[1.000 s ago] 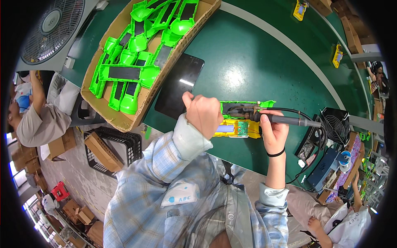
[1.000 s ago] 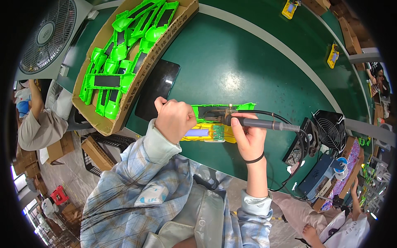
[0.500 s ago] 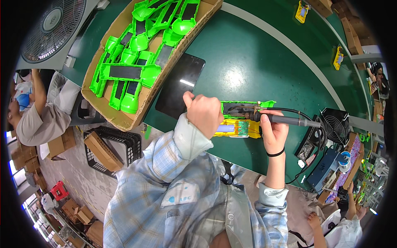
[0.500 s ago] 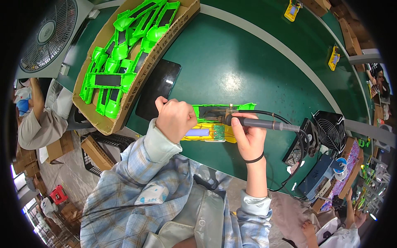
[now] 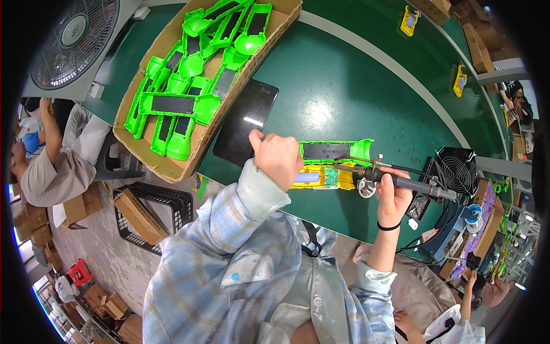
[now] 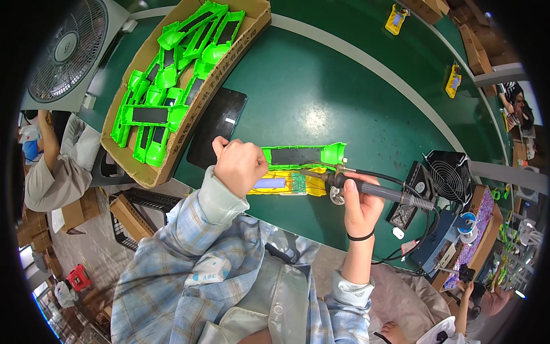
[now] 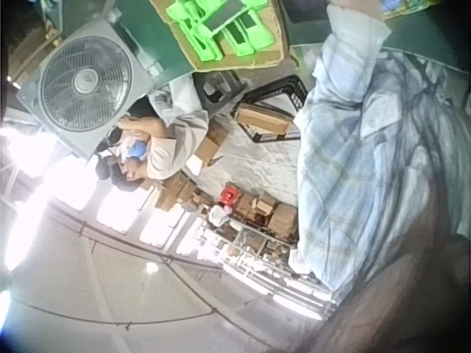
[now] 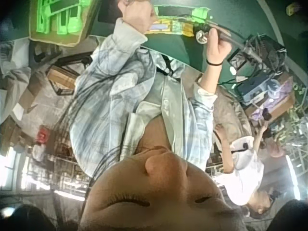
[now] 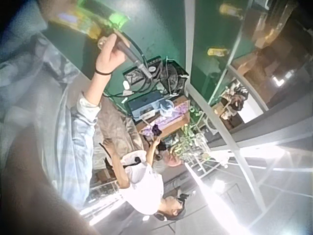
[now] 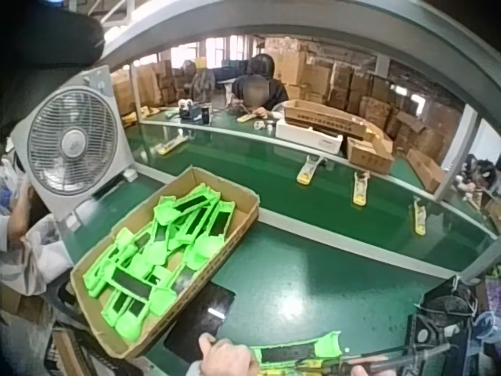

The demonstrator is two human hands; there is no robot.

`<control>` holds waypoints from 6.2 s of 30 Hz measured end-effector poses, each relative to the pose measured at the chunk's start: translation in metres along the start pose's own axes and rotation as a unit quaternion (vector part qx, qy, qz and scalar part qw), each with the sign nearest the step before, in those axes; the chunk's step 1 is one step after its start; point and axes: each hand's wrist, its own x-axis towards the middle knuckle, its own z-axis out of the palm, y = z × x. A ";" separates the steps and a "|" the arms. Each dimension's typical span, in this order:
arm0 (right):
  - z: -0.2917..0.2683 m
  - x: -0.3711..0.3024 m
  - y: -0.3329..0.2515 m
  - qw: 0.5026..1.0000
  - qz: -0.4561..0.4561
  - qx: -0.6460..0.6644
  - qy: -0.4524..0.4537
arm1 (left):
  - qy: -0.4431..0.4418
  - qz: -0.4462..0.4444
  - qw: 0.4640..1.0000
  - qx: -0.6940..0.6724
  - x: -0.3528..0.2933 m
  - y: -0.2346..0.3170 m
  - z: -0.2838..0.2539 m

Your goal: The person solders components inside flashlight casings using a soldering iron, retrieves parts from a box and a conveyor belt, and places the soldered flashlights back onto the conveyor belt.

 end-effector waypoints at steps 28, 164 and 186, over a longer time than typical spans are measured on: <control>-0.058 -0.051 -0.020 0.985 -0.057 -0.008 0.161 | -0.205 0.011 0.979 0.003 0.047 0.015 0.003; -0.053 -0.106 0.028 0.951 0.008 0.088 0.297 | -0.220 0.208 0.929 -0.212 0.013 0.088 0.030; -0.045 -0.101 0.029 0.955 0.004 0.075 0.288 | -0.236 0.196 0.928 -0.212 0.014 0.087 0.029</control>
